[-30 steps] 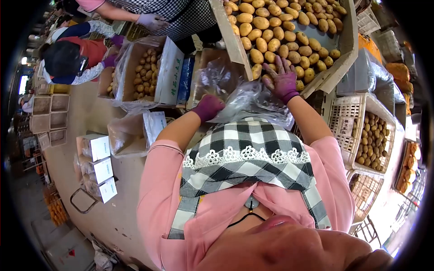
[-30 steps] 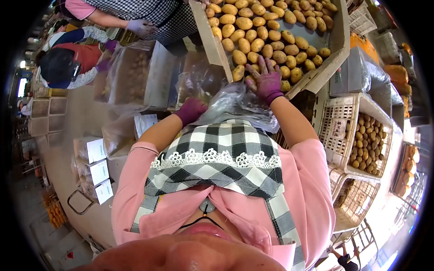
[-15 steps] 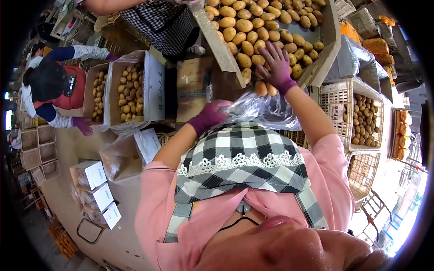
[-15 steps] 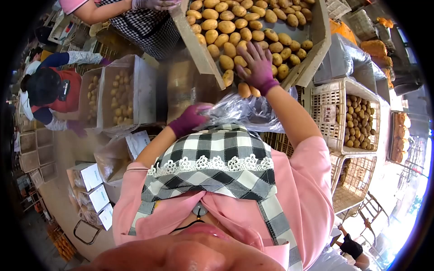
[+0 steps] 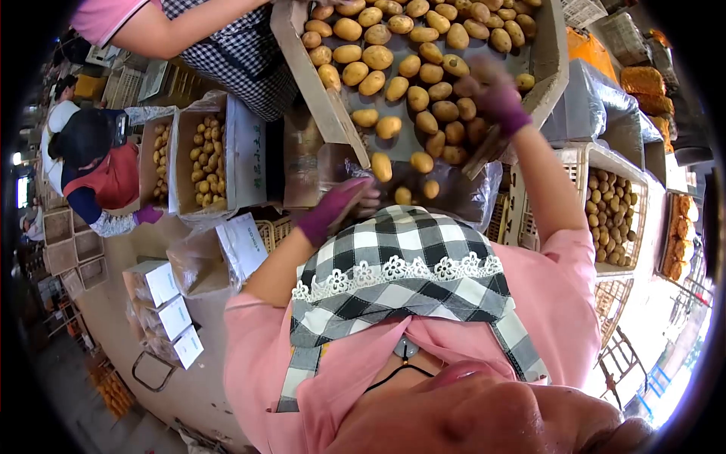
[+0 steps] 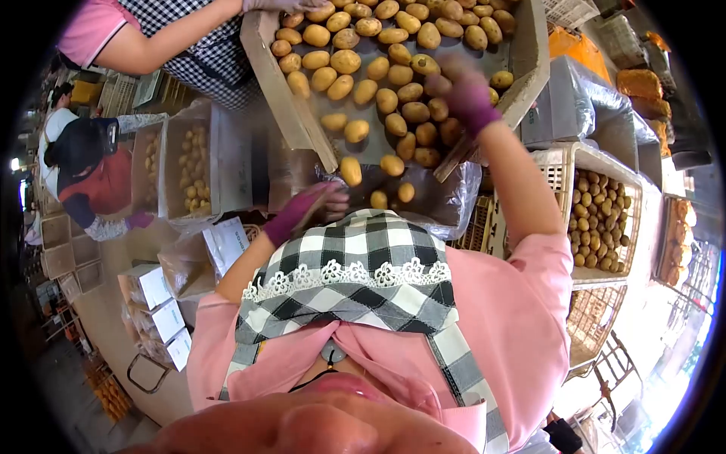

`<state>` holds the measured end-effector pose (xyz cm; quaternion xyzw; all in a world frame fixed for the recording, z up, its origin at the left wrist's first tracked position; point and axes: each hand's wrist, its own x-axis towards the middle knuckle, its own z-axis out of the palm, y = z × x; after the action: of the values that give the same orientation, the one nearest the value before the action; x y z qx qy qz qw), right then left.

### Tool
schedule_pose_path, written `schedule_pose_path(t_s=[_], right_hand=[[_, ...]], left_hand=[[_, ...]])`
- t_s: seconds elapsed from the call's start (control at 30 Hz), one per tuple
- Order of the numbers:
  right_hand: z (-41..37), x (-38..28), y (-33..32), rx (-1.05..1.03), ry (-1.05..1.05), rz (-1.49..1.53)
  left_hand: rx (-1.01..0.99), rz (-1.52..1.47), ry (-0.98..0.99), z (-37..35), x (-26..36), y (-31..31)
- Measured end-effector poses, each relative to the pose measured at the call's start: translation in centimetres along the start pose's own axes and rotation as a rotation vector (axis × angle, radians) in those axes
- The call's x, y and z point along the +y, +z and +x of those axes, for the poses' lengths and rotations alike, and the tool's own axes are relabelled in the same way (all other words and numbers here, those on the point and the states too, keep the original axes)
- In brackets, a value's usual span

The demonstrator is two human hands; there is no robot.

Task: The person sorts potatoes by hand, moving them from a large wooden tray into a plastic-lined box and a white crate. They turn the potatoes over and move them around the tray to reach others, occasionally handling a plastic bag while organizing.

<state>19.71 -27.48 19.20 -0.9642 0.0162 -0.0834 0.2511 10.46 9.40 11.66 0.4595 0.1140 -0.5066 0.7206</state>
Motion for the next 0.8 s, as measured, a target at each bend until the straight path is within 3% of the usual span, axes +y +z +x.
schedule_pose_path(t_s=[0.07, 0.17, 0.2, 0.23, 0.27, 0.3, 0.33, 0.4, 0.43, 0.47, 0.5, 0.53, 0.6, 0.63, 0.67, 0.73, 0.77, 0.8], right_hand=[[3.9, 2.5, 0.1, 0.268, 0.348, -0.065], [5.2, -4.8, 3.0, 0.009, 0.720, -0.351], [5.0, -4.6, 6.9, 0.097, 0.470, -0.551], [3.9, -7.0, 8.2, -0.008, 0.307, -0.590], [2.8, -9.4, 9.6, -0.103, 0.138, -0.618], [1.0, -11.5, 10.7, -0.197, 0.042, -0.757], [-1.8, -13.6, 9.1, -0.383, -0.210, -0.718], [-7.3, -9.9, 12.0, -0.377, -0.558, -0.509], [-9.2, -9.4, 10.8, -0.361, -0.539, -0.356], [-9.5, -9.4, 10.1, -0.338, -0.585, -0.398], [-9.3, -9.2, 9.2, -0.413, -0.405, -0.328], [-8.8, -10.1, 7.6, -0.482, -0.221, -0.256], [-8.2, -11.9, 7.8, -0.443, -0.402, -0.192], [-7.4, -12.4, 9.8, -0.657, -0.345, -0.257], [-7.7, -11.8, 12.8, -0.496, -0.390, -0.293], [-6.4, -13.2, 15.8, -0.541, -0.321, -0.448], [-5.8, -12.9, 15.2, -0.576, -0.344, -0.370], [-5.7, -12.4, 14.4, -0.611, -0.357, -0.283]], left_hand=[[0.041, -0.191, -0.057, 2.2, -0.6, 3.2], [-0.078, -0.619, -0.050, 6.9, -1.0, 4.0], [-0.121, -0.821, -0.101, 8.2, -1.0, 4.0], [-0.143, -0.811, 0.004, 9.0, -1.7, 4.3], [-0.077, -0.964, -0.088, 9.5, -1.6, 4.3], [-0.155, -0.910, 0.002, 9.6, -1.5, 4.6], [-0.233, -0.852, 0.094, 9.4, -1.2, 4.9], [-0.147, -0.706, 0.134, 7.6, -0.8, 5.9], [-0.117, -0.641, 0.161, 7.2, -0.8, 6.0], [-0.085, -0.588, 0.185, 6.8, -1.0, 5.6], [-0.186, -0.664, 0.165, 7.6, -1.6, 5.0], [-0.154, -0.682, 0.144, 7.6, -1.5, 5.2], [-0.096, -0.699, 0.092, 7.4, -1.2, 5.7], [0.097, -0.633, 0.054, 5.9, 0.5, 7.5], [0.047, -0.628, 0.072, 6.3, 0.1, 7.1], [-0.053, -0.627, 0.111, 8.1, -2.1, 4.5], [-0.174, -0.598, 0.177, 8.1, -2.5, 3.9], [-0.076, -0.585, 0.121, 8.4, -3.2, 3.6]])
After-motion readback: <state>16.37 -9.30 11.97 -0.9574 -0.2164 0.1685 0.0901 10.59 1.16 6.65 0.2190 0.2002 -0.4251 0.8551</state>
